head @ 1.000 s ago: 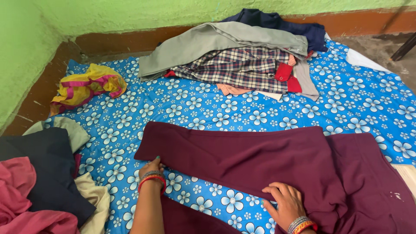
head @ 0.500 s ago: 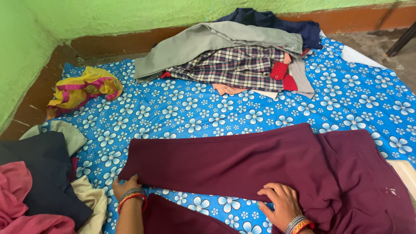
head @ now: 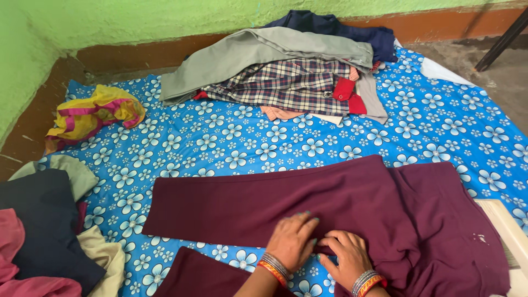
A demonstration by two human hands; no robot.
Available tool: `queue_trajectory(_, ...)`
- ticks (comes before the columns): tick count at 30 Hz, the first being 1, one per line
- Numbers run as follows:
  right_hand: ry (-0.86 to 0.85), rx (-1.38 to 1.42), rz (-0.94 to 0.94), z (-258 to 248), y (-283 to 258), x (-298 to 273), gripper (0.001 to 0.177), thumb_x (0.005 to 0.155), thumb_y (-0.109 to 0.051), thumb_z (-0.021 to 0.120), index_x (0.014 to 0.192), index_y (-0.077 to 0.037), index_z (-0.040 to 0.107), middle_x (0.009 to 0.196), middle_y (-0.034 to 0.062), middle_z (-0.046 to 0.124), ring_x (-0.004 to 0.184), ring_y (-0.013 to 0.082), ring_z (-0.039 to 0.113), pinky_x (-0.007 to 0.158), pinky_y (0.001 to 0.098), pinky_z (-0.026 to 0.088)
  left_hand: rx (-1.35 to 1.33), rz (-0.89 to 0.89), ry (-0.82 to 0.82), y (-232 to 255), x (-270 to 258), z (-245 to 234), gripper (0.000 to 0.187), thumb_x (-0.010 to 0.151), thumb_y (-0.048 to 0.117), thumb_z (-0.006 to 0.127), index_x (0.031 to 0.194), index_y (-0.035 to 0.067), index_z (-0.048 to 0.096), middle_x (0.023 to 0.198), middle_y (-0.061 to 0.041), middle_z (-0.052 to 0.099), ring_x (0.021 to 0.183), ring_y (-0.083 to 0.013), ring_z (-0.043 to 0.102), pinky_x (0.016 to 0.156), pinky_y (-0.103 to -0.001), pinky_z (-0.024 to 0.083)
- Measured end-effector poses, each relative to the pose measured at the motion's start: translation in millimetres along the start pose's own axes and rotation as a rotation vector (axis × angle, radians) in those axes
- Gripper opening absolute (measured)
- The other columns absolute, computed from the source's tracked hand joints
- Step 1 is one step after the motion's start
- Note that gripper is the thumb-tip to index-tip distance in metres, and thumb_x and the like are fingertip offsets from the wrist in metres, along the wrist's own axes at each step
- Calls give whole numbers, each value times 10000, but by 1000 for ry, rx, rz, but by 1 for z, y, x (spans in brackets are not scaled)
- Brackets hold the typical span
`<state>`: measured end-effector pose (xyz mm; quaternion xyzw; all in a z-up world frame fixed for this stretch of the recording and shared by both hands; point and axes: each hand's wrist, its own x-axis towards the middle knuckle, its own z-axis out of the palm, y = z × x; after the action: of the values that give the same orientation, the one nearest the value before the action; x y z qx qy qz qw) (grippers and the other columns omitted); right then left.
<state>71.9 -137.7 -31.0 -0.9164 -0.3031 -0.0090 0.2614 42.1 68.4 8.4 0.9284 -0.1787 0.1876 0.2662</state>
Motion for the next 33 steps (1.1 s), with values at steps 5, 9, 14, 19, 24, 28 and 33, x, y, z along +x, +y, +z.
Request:
queue_trajectory(5,7,44,10,-1,2,-1,309,755,-322,775,1049,-233,734,1175,-19,662,1128,219,583,1006,462,370,406,-904,-165,-82,-19,-45,519,831,435,654,1313,254,589,1459,22,522,1357,-205,470,1056,-587,403)
queue_trajectory(9,8,54,23,-2,2,2,284,761,-321,778,1028,-235,736,1161,-30,669,1121,211,586,995,454,379,519,-1064,-105,-148,-59,-70,609,953,523,556,1461,204,453,1562,-80,378,1462,-297,306,1114,-645,279)
queue_trajectory(14,34,40,25,3,3,0,275,748,-319,770,1008,-234,741,1096,-36,678,1110,204,594,997,452,388,442,-1095,-144,-159,-53,-75,553,906,419,665,1405,220,538,1541,-68,436,1428,-279,414,1127,-550,365)
queue_trajectory(19,53,27,32,9,5,-2,238,756,-322,767,972,-225,743,1086,-38,685,1107,207,596,1002,454,388,511,-858,-262,-168,-19,-86,434,940,300,654,1362,217,595,1420,-16,575,1298,-261,563,1077,-495,454)
queue_trajectory(24,36,27,34,7,6,2,249,745,-323,772,974,-229,742,1083,-40,685,1100,208,599,974,445,396,491,-540,-540,-161,20,-79,413,994,399,572,1381,257,564,1440,13,548,1336,-242,510,1129,-528,393)
queue_trajectory(28,57,29,15,9,6,0,223,750,-318,775,942,-214,735,1080,-32,685,1086,214,604,971,447,398,848,-876,-545,-179,26,-96,596,946,509,565,1454,213,472,1496,-35,451,1412,-269,372,1093,-636,278)
queue_trajectory(33,103,43,6,6,3,3,214,738,-311,779,920,-208,738,1064,-25,688,1071,223,611,954,447,403,651,-696,-470,-171,31,-88,324,1066,357,534,1358,240,610,1509,-19,547,1407,-230,517,1141,-471,438)
